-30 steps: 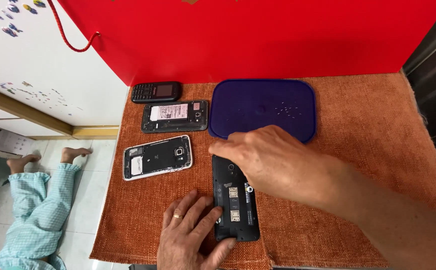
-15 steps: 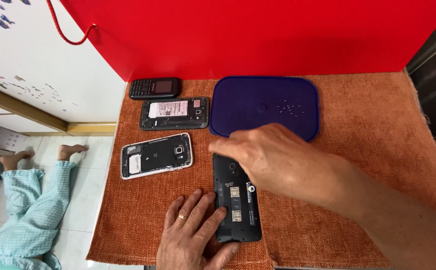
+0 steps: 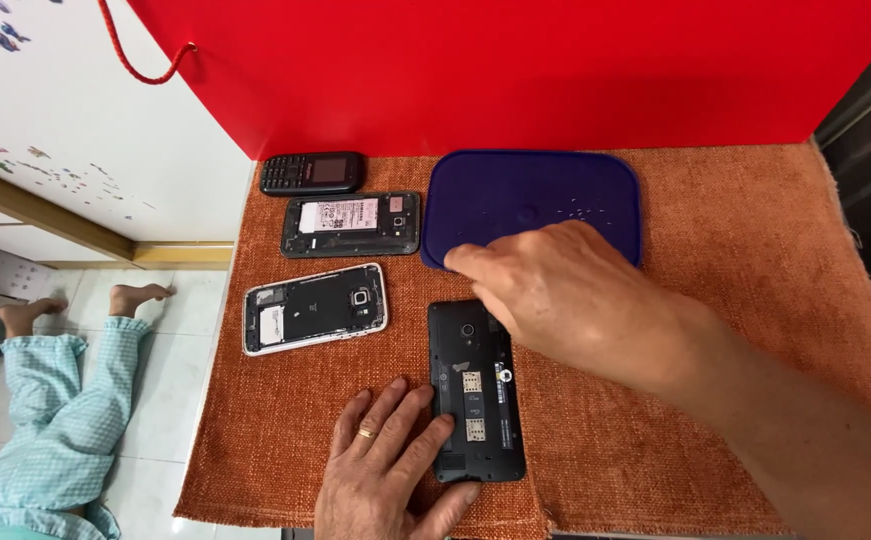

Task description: The person is disassembling a mobile phone by removing small screws with a precision screwdriver and prying the components apart.

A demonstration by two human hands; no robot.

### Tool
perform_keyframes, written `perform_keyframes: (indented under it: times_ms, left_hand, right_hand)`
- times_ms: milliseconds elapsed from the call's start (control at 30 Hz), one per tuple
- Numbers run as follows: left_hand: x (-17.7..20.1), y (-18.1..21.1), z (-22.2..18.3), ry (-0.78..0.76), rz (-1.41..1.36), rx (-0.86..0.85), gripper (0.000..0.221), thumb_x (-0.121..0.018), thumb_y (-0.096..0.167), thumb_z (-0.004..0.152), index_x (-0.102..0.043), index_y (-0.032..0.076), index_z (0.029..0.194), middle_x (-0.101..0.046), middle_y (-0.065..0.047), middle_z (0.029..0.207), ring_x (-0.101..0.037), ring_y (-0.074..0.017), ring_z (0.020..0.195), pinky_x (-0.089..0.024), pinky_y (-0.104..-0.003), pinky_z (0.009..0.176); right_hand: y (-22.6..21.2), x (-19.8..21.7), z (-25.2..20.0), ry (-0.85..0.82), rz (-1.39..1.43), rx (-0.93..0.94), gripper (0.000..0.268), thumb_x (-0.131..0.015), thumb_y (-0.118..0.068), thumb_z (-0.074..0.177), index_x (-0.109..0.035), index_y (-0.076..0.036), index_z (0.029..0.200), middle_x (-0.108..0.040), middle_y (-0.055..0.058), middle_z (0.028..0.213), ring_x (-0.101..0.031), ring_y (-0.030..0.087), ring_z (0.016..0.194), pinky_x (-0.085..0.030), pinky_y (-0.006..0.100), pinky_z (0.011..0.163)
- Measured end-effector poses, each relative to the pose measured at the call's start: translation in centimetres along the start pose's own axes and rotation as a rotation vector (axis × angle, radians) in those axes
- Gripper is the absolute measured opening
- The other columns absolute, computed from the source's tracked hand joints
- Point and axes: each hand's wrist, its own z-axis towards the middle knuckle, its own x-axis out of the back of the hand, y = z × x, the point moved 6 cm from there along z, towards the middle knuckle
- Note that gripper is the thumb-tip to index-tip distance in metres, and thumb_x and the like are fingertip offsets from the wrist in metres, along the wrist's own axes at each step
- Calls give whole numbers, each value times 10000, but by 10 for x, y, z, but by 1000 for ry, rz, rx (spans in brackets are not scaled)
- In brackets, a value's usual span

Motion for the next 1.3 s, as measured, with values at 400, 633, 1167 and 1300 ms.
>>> perform_keyframes:
  times_ms: [400,633,1167,1300]
  left_hand:
    - [8,6,2,-34,-62,32,561,-718,560,856,-779,72,1127,-657,-216,1338,-487,-421,1370,-241,-637,1153]
    - [9,5,1,-22,-77,41,550,-729,558,846,-789,78,1107,-671,-220,1316,-503,-424,1356,-257,-639,1145]
    - [-17,-28,-6,20,37,-109,552,-796,624,813,-809,148,1092,-687,-147,1306,-563,-340,1305,-326,-586,1102]
    - [-13,-24,-3,13,-7,-73,518,-824,577,788,-823,133,1053,-698,-150,1293,-579,-342,1293,-340,-580,1095]
  right_hand:
    - [6,1,3,-128,64,-112,478,-616,53,856,-621,-106,1306,-697,59,693,-588,124,404,-505,188,310]
    - [3,1,1,-43,-18,-66,349,-673,19,841,-663,-35,1185,-720,89,567,-583,109,287,-434,195,213]
    - [-5,12,-3,-116,124,-118,362,-601,35,833,-669,-76,1171,-747,125,873,-711,201,532,-601,277,416]
    - [1,3,-1,10,-53,-123,81,-629,-36,889,-664,-8,957,-676,76,533,-564,155,302,-463,254,287]
